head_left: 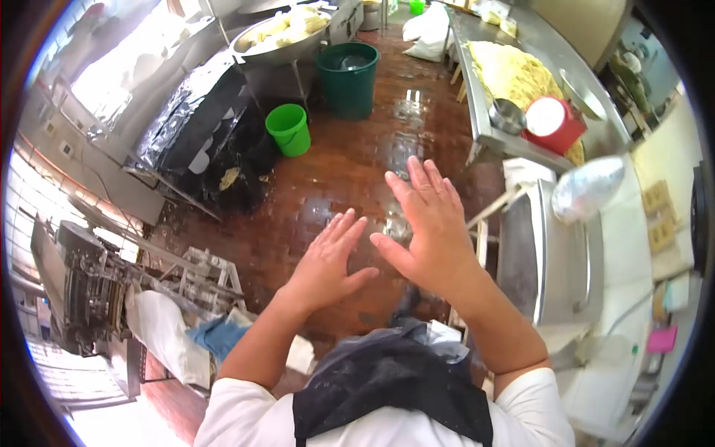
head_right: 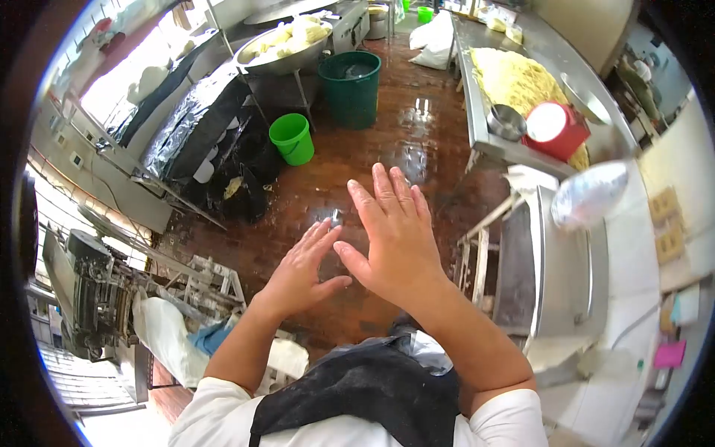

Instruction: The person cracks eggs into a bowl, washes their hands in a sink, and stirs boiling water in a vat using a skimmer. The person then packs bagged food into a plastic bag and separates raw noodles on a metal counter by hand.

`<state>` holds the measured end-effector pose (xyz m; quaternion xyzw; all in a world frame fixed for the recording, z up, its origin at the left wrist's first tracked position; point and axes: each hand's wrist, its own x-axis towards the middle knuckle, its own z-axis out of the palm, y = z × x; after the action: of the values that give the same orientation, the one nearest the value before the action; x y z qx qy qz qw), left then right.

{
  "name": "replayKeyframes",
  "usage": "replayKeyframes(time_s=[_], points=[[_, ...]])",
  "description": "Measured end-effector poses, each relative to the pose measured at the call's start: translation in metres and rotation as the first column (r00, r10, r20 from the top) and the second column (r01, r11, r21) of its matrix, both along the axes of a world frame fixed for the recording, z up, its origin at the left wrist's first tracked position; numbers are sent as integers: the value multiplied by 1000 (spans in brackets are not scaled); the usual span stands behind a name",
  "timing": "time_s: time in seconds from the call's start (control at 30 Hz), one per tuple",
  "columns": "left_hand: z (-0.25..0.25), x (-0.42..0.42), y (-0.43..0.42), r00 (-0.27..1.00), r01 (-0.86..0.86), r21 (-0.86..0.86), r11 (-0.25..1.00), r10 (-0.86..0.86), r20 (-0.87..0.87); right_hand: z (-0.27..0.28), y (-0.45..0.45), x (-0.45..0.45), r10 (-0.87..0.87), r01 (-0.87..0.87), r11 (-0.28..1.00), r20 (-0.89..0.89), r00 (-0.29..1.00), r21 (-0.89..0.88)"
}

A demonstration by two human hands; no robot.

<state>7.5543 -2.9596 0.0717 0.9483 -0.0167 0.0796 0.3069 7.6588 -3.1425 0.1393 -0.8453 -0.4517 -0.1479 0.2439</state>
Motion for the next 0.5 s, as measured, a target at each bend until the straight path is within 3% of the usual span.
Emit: replayKeyframes(time_s=[0.13, 0.2, 0.27, 0.3, 0.33, 0.37, 0.4, 0.5], points=[[20, 112, 0, 997, -12, 149, 989, 0, 83, -14, 11, 116, 22, -21, 997, -5, 1000, 74], [38, 155, 8, 993, -22, 76, 997, 13, 116, -12, 18, 177, 40, -37, 993, -29, 999, 114], [92, 184, 44, 985, -26, -18, 1000, 29, 171, -9, 32, 236, -22, 29, 993, -63, 998, 112], [135, 189, 61, 956, -139, -4, 990, 135, 260, -6, 39, 262, -9, 20, 993, -94, 996, 113], [157, 192, 97, 852, -145, -45, 988, 148, 503, -5, 47, 288, 1, 11, 995, -110, 994, 104], [187, 186, 122, 760, -144, -110, 983, 181, 624, -5, 58, 312, 33, -23, 995, -107, 994, 92], [219, 172, 141, 658, -21, -160, 987, 134, 741, -8, 68, 335, 59, -50, 996, -110, 992, 77], [247, 168, 169, 466, 272, -94, 958, -46, 883, -16, 94, 399, 41, -41, 999, -131, 991, 6]])
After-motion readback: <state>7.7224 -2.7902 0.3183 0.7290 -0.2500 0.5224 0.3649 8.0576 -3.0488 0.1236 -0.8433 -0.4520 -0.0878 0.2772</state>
